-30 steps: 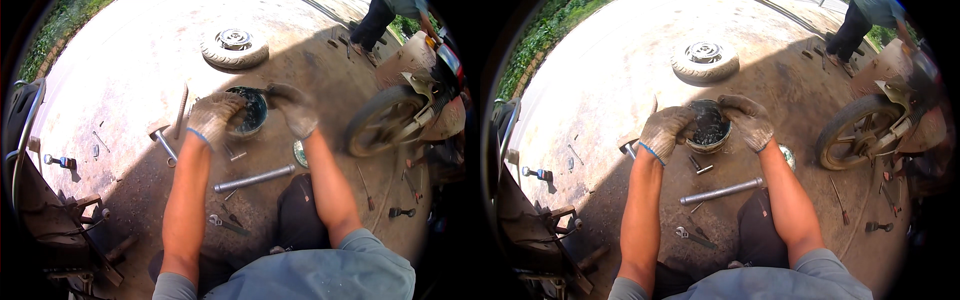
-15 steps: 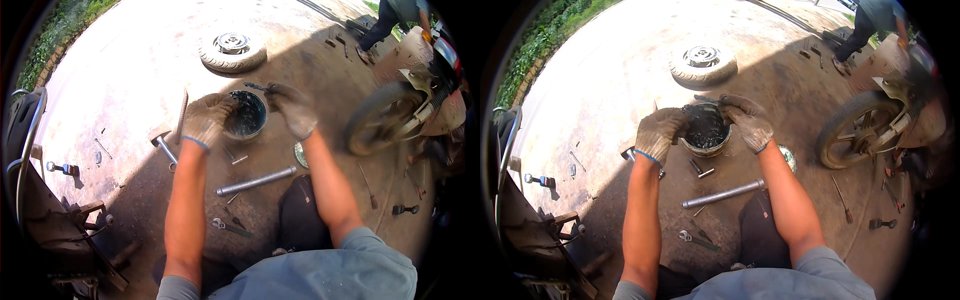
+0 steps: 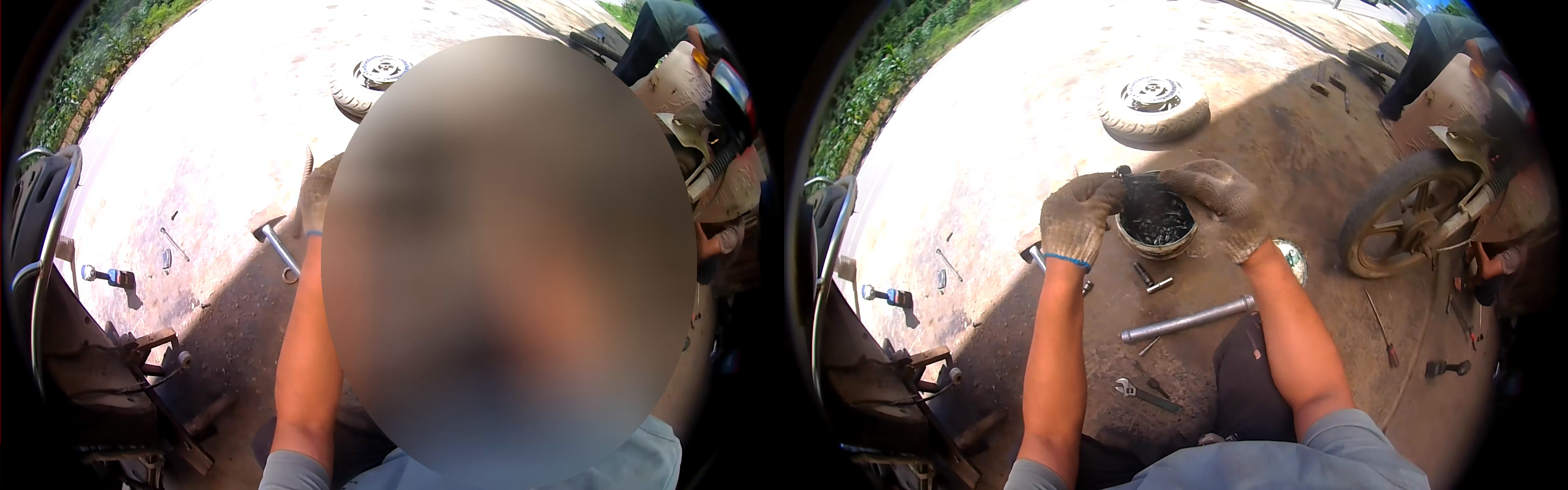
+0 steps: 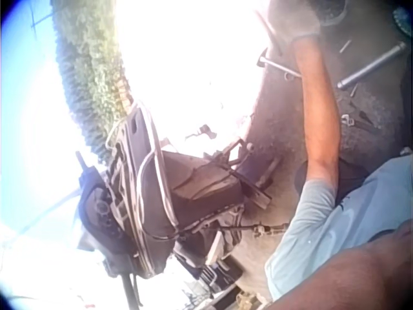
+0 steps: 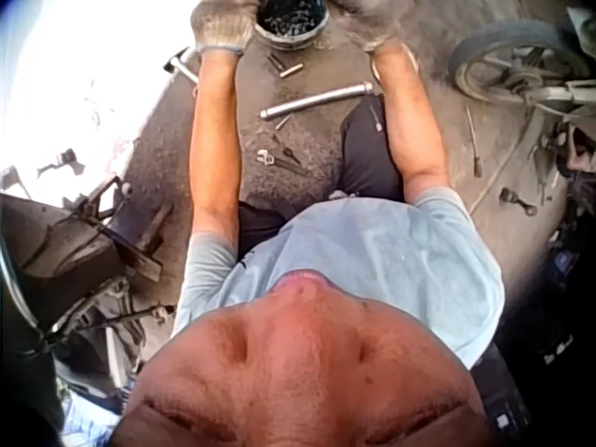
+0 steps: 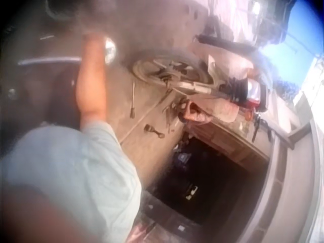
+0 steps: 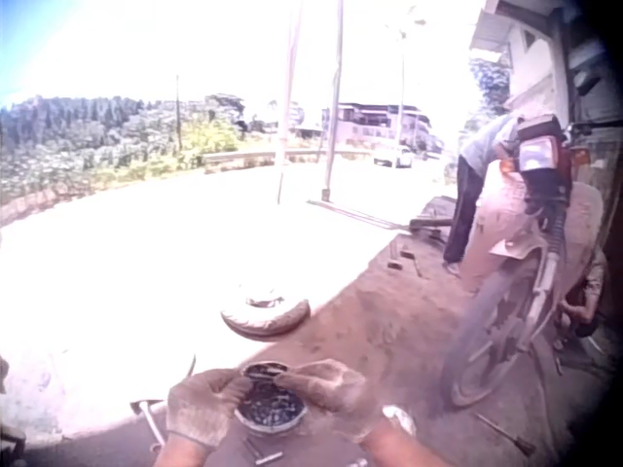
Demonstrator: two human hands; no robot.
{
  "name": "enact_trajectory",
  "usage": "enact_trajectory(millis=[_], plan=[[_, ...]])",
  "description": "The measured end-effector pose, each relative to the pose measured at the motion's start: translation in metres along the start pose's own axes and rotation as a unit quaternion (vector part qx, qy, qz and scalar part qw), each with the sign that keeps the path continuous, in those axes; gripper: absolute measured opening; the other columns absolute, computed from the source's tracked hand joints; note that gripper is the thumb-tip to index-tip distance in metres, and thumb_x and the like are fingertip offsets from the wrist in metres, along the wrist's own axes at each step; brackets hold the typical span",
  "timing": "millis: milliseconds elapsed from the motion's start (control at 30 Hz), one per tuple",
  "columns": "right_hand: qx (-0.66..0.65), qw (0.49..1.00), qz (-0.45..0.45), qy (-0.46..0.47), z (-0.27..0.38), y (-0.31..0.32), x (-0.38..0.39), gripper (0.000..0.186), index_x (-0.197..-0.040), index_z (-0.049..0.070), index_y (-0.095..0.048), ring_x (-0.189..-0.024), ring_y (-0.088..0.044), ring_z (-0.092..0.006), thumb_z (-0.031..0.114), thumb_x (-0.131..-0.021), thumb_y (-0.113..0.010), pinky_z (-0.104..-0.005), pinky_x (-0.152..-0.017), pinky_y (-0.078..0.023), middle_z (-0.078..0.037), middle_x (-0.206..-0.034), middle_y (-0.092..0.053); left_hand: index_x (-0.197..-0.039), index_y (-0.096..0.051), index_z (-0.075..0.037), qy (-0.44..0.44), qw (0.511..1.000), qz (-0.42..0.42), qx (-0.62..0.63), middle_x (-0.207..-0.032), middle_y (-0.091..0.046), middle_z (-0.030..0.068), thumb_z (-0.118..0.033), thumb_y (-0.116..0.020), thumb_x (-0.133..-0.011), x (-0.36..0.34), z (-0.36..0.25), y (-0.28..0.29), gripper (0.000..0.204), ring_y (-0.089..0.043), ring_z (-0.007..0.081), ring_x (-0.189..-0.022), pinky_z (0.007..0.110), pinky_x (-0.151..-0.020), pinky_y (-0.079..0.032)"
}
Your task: The person cleans and applies grease to motorcycle fork components and ball bearings by hand and using a thin tool while sitting on the ground.
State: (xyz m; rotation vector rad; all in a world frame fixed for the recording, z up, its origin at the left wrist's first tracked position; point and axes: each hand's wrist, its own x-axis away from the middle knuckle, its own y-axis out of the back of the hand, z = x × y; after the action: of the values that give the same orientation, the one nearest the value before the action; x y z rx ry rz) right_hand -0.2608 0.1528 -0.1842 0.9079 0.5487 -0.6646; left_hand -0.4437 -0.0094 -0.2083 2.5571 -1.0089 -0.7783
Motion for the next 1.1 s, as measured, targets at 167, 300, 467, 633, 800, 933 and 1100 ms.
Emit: enact_trajectory(millis=[167,300,467,633,800,933,1100], plan=[[0.086,0.994,0.003,0.064,0.015,-0.003,-0.006,0.041,-0.116,0.011,-0.076,-0.100,-0.072,-0.0318,-0.004,-0.078,-0.072,-0.0411,-0.088,-0.057,-0.011,-0.106,-0.076,-0.103,-0.081,-0.006,0.041,0.989,-0.001,-0.140,-0.093,-0.080,0.0118,-0.034,-0.071,-0.096,0.002,-0.023,0.000,0.031,-0.076,0.0247,-0.087,0.037,-0.081,-0.057],[0.139,0.987,-0.012,0.085,0.022,-0.003,-0.010,0.043,-0.117,0.013,-0.075,-0.097,-0.072,-0.0321,-0.005,-0.078,-0.071,-0.0423,-0.084,-0.058,-0.011,-0.103,-0.076,-0.104,-0.081,-0.007,0.068,0.986,0.002,-0.149,-0.094,-0.079,0.0132,-0.035,-0.071,-0.095,0.001,-0.041,0.002,0.030,-0.075,0.0277,-0.087,0.039,-0.081,-0.057],[0.121,0.991,-0.020,0.057,0.022,-0.010,-0.008,0.038,-0.116,0.013,-0.075,-0.089,-0.073,-0.0317,-0.002,-0.081,-0.073,-0.0413,-0.077,-0.058,-0.012,-0.099,-0.076,-0.104,-0.080,-0.005,0.005,0.992,-0.088,-0.087,-0.087,-0.078,0.0118,-0.029,-0.076,-0.093,0.005,-0.019,-0.006,0.026,-0.072,0.0186,-0.072,0.033,-0.069,-0.056],[0.081,0.997,0.000,0.001,0.024,-0.019,-0.002,0.032,-0.117,0.012,-0.075,-0.085,-0.073,-0.0321,0.003,-0.086,-0.075,-0.0400,-0.075,-0.059,-0.013,-0.098,-0.076,-0.107,-0.078,0.001,0.063,0.983,-0.142,0.102,-0.083,-0.076,0.0083,-0.022,-0.078,-0.095,0.006,-0.012,-0.009,0.026,-0.068,0.0118,-0.066,0.026,-0.059,-0.053],[0.000,0.999,-0.025,-0.032,0.022,-0.031,0.001,0.027,-0.118,0.007,-0.074,-0.089,-0.075,-0.0298,0.004,-0.091,-0.073,-0.0373,-0.078,-0.059,-0.016,-0.104,-0.077,-0.112,-0.074,0.005,0.089,0.955,-0.173,0.223,-0.084,-0.076,0.0104,-0.018,-0.074,-0.098,0.006,0.003,-0.018,0.026,-0.071,0.0155,-0.069,0.025,-0.060,-0.056],[-0.126,0.983,-0.019,-0.129,0.025,-0.034,0.005,0.026,-0.120,0.003,-0.073,-0.091,-0.075,-0.0179,0.005,-0.094,-0.073,-0.0321,-0.079,-0.060,-0.013,-0.106,-0.078,-0.122,-0.066,0.009,0.185,0.908,-0.137,0.351,-0.098,-0.076,0.0160,-0.011,-0.071,-0.098,0.006,-0.007,-0.015,0.032,-0.074,0.0210,-0.075,0.026,-0.061,-0.059],[-0.271,0.923,-0.001,-0.274,0.024,-0.033,0.005,0.023,-0.120,-0.001,-0.072,-0.091,-0.074,-0.0133,0.003,-0.097,-0.068,-0.0275,-0.079,-0.061,-0.010,-0.105,-0.078,-0.127,-0.060,0.010,0.260,0.713,-0.112,0.641,-0.117,-0.070,0.0241,-0.004,-0.059,-0.100,0.001,0.036,-0.026,0.031,-0.074,0.0303,-0.100,0.031,-0.065,-0.064]])
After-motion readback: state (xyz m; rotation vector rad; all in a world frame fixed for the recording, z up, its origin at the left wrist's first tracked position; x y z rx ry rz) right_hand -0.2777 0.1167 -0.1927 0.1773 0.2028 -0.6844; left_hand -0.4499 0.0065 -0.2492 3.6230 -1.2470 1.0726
